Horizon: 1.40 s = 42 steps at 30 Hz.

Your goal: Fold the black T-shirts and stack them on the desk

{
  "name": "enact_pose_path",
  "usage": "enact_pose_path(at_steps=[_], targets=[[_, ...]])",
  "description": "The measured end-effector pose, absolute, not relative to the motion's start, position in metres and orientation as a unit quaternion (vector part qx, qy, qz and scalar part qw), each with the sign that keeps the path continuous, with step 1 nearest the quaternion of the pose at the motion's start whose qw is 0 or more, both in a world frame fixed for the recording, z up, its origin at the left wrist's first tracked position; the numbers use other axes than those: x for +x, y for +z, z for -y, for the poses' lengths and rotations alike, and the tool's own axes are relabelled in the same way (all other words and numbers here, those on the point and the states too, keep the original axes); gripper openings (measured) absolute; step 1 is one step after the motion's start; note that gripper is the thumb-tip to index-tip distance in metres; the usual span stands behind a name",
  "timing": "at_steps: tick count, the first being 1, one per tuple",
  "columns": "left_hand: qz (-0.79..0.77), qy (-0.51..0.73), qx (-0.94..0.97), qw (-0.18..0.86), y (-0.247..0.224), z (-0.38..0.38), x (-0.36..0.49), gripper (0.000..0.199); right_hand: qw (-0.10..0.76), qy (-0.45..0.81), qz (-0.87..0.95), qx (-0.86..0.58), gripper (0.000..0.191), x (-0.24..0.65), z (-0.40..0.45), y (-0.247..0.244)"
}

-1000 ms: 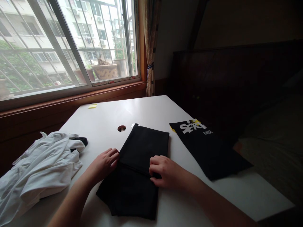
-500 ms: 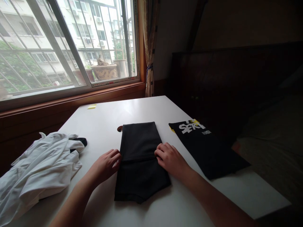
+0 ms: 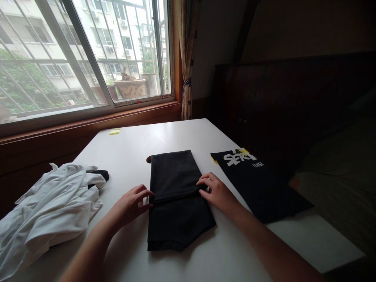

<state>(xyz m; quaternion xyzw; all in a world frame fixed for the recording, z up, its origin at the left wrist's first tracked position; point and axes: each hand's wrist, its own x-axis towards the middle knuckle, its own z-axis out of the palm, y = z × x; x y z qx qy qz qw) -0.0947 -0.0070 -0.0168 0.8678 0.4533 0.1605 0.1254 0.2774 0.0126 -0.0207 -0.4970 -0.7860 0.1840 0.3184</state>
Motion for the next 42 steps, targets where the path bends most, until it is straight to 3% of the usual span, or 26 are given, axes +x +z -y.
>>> enact_pose_path(at_steps=[12,17,28,34,42], targets=[[-0.458,0.163,0.861,0.152,-0.017,0.007,-0.09,0.011,0.323,0.242,0.761,-0.507,0.017,0.282,-0.02,-0.026],[-0.488,0.178,0.836,0.176,-0.014,0.008,-0.087,0.023,0.34,0.234,0.737,-0.535,0.009,0.284,-0.024,-0.036],[-0.566,0.238,0.737,0.282,-0.025,0.007,-0.073,0.041,0.274,0.221,0.717,-0.601,0.026,0.276,-0.016,-0.03],[-0.569,0.264,0.713,0.314,-0.022,0.006,-0.069,0.035,0.343,0.262,0.691,-0.58,0.014,0.275,-0.02,-0.026],[-0.534,0.387,0.624,0.42,-0.017,0.006,-0.065,0.03,0.419,0.338,0.63,-0.56,0.016,0.276,-0.018,-0.017]])
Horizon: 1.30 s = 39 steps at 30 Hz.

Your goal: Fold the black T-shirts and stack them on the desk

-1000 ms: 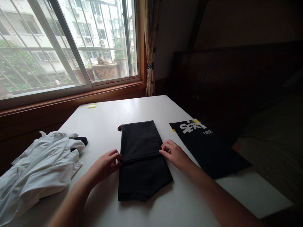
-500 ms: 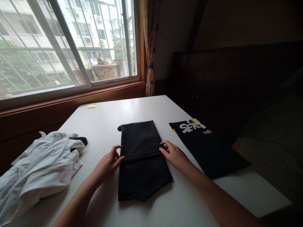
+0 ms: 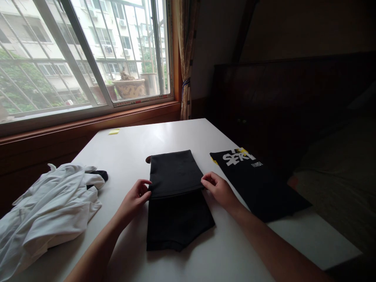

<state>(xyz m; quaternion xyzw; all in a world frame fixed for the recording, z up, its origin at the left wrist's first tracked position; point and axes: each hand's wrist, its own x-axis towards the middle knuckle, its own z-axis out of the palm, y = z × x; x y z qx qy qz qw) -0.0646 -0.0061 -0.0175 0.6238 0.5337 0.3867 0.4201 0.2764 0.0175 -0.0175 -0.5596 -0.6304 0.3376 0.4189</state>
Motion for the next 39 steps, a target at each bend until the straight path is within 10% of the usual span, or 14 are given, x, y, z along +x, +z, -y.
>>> enact_pose_path(at_steps=[14,27,39], targets=[[-0.508,0.268,0.581,0.576,0.009,0.016,-0.07,0.03,0.379,0.489,0.585,-0.525,0.011,0.282,-0.016,-0.012],[-0.542,0.335,0.554,0.536,-0.002,0.016,-0.062,0.059,0.389,0.544,0.545,-0.505,0.046,0.284,-0.021,-0.027],[-0.491,0.415,0.488,0.59,-0.001,0.012,-0.065,0.036,0.434,0.636,0.464,-0.439,0.026,0.278,-0.012,0.002]])
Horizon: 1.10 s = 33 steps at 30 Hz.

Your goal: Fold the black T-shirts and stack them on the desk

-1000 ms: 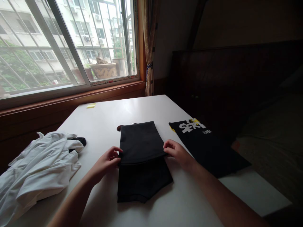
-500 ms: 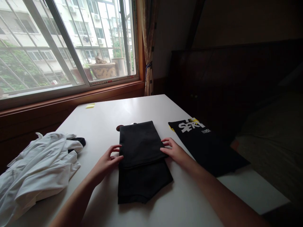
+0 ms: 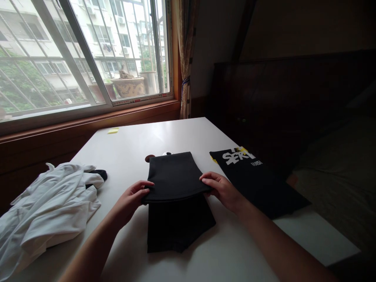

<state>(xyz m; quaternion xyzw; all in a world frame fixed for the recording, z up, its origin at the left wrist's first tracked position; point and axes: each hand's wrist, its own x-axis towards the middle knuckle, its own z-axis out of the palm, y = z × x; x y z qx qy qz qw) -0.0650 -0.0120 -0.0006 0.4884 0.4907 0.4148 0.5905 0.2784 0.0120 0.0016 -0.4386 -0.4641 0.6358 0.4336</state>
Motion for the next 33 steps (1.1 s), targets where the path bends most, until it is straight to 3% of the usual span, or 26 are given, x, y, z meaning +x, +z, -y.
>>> enact_pose_path(at_steps=[5,10,15,20,27,33], targets=[[-0.47,0.345,0.499,0.641,0.011,0.018,-0.078,0.025,0.34,0.689,0.485,-0.417,0.027,0.287,-0.01,0.008],[-0.442,0.149,0.541,0.7,0.02,0.027,-0.084,0.034,0.193,0.715,0.528,-0.416,0.035,0.295,-0.007,0.011],[-0.434,0.108,0.526,0.723,0.024,0.033,-0.076,0.038,0.13,0.73,0.534,-0.406,0.034,0.294,-0.003,0.008],[-0.448,0.148,0.509,0.719,0.021,0.032,-0.073,0.037,0.19,0.699,0.532,-0.439,0.027,0.291,-0.005,0.001],[-0.499,0.355,0.505,0.608,0.001,0.015,-0.067,0.035,0.349,0.53,0.603,-0.483,0.027,0.283,-0.017,-0.01],[-0.458,0.465,0.451,0.609,0.0,0.013,-0.063,0.033,0.458,0.599,0.514,-0.408,0.026,0.277,-0.01,0.002]])
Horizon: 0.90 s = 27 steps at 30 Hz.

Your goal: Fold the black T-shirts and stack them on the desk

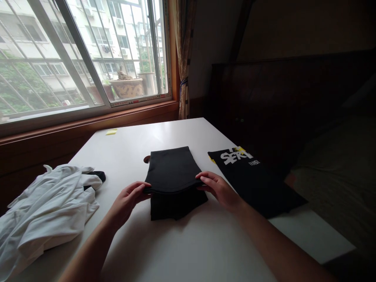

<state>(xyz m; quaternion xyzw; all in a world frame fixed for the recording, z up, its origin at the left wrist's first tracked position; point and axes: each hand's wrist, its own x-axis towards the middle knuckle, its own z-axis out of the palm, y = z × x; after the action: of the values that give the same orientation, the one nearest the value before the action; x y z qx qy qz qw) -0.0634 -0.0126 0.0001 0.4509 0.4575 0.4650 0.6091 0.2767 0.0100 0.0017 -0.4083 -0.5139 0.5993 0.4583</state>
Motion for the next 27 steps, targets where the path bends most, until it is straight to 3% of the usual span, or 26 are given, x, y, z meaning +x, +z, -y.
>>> enact_pose_path(at_steps=[7,14,21,27], targets=[[-0.415,0.525,0.464,0.58,0.011,0.019,-0.067,0.023,0.469,0.656,0.473,-0.356,0.026,0.282,-0.004,0.014],[-0.445,0.36,0.538,0.619,0.012,0.023,-0.093,0.025,0.344,0.689,0.513,-0.379,0.028,0.296,-0.006,0.019],[-0.359,0.179,0.524,0.751,0.013,0.028,-0.089,0.035,0.223,0.704,0.519,-0.431,0.037,0.301,-0.011,0.007],[-0.364,0.142,0.529,0.753,0.016,0.03,-0.092,0.032,0.193,0.661,0.571,-0.447,0.04,0.306,-0.012,0.006]])
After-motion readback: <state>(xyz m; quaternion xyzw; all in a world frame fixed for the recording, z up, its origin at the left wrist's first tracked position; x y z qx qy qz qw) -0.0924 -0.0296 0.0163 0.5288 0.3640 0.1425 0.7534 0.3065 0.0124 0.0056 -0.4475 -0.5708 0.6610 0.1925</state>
